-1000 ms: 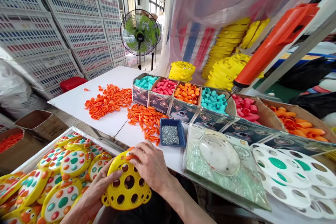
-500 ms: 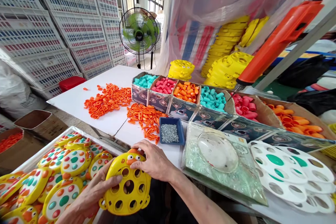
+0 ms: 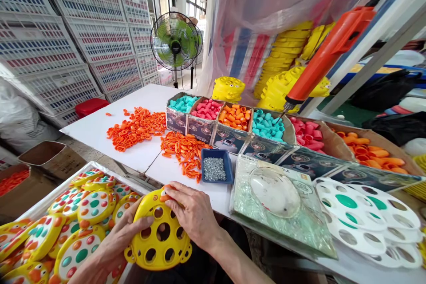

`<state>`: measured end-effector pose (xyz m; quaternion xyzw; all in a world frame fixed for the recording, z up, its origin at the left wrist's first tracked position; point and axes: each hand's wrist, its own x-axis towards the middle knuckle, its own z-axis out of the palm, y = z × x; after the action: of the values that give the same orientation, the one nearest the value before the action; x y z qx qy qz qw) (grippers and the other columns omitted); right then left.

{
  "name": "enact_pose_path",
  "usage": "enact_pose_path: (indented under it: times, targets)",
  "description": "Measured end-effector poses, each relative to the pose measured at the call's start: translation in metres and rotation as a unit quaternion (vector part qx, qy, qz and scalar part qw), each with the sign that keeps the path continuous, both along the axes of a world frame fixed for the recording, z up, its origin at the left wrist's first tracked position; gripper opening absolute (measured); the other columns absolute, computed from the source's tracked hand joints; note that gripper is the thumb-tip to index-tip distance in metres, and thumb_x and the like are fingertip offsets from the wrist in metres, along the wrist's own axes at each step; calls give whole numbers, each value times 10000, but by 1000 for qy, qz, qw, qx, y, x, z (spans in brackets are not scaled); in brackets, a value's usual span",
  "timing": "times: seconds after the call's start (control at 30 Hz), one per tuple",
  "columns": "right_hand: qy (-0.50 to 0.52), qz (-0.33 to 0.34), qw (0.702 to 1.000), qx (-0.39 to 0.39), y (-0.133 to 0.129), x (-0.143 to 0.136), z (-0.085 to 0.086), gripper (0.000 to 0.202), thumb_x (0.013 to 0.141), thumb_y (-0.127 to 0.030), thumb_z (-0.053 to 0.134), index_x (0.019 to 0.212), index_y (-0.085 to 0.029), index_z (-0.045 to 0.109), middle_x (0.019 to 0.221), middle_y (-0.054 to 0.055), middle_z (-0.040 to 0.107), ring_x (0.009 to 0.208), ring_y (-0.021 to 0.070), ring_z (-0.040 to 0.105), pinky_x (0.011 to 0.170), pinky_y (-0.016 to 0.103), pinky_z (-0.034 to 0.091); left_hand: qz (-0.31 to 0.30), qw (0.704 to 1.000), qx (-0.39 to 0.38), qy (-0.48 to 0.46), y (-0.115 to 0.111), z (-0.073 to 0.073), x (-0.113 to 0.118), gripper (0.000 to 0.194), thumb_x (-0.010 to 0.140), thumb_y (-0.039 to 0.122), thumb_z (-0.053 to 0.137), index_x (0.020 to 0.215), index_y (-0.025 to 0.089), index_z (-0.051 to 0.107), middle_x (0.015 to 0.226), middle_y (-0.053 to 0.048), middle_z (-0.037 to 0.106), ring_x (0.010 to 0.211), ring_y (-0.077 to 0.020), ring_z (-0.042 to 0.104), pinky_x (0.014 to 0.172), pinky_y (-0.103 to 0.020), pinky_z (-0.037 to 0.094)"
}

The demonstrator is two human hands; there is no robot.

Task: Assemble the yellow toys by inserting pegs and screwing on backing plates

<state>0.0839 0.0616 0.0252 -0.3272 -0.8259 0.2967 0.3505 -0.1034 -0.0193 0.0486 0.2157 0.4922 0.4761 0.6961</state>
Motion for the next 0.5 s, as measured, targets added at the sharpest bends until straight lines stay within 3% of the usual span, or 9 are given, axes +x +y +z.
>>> enact_pose_path:
  times: [0.1,0.27,0.33,0.4,0.5]
  targets:
    - [4,15,999,-45,0,3,-1,299,1013,-297,573,1278,-266,708,1328,49,700,1206,217,677,1054,360,549,-1,1000,-12,11,0,1,1,628,716,328,865,1306,233,674,1125,-97,802,1026,-356,745,831,-392,606]
    - [18,21,999,-44,3,5,-2,297,1013,-287,558,1270,-275,706,1328,62,688,1197,219,665,1045,377,537,-14,1000,18,1,0,-4,1,679,718,347,863,1348,225,641,1147,-108,792,1001,-344,748,797,-365,597]
    - [46,23,992,-119,6,7,-2,287,973,-352,630,1232,-267,720,1293,63,700,1144,224,683,986,361,565,-27,999,24,11,0,-7,0,704,720,330,862,1374,233,620,1137,-105,793,958,-330,758,743,-341,593]
    - [61,36,972,-225,9,9,0,412,902,-440,714,1263,-244,693,1246,72,719,1077,234,704,920,354,591,-39,999,23,16,1,-8,-2,719,717,327,866,1384,238,613,1102,-100,802,912,-316,766,711,-323,586]
    - [87,62,940,-325,12,13,4,570,847,-507,755,1319,-207,641,1238,85,725,1107,254,696,958,379,577,-49,999,21,4,2,-10,-2,733,707,339,876,1384,228,616,1020,-100,819,868,-304,774,693,-313,583]
